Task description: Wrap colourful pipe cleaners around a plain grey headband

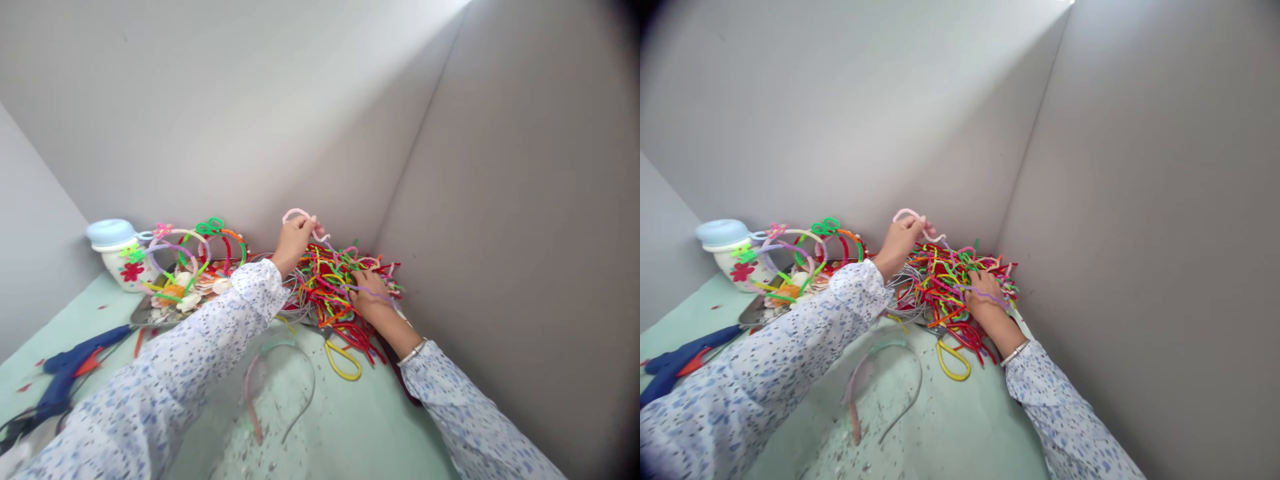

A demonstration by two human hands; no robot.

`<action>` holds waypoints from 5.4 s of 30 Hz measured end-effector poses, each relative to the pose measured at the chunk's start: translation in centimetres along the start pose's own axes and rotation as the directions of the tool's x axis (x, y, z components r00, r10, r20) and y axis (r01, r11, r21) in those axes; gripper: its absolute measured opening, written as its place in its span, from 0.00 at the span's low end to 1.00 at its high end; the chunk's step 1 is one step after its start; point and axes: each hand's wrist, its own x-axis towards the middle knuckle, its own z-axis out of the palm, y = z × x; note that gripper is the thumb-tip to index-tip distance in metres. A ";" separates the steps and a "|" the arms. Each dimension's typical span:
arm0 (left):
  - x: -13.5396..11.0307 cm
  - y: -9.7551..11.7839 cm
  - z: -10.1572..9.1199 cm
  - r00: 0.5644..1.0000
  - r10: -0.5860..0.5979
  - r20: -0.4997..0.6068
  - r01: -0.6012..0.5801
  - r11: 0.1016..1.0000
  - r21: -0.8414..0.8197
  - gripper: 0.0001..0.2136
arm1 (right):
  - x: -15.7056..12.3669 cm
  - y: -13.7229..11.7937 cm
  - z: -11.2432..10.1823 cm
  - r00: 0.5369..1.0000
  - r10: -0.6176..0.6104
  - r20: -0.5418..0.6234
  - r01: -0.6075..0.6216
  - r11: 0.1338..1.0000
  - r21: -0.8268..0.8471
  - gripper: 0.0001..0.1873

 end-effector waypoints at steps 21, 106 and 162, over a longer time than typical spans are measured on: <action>-16.7 2.6 -6.3 0.863 -0.146 0.484 0.285 0.931 -0.228 0.14 | -5.7 -9.5 -5.5 0.948 -0.225 0.226 -0.190 0.169 0.967 0.23; -18.9 -7.3 -8.7 0.874 -0.436 0.215 0.484 0.734 -0.477 0.10 | -6.3 -7.2 4.3 0.878 0.447 0.171 -0.044 -0.281 0.959 0.10; -20.2 -5.6 -6.2 0.590 -0.468 0.658 0.753 0.613 -0.239 0.11 | -8.9 -9.2 3.3 0.959 -0.245 -0.146 0.232 0.374 0.898 0.05</action>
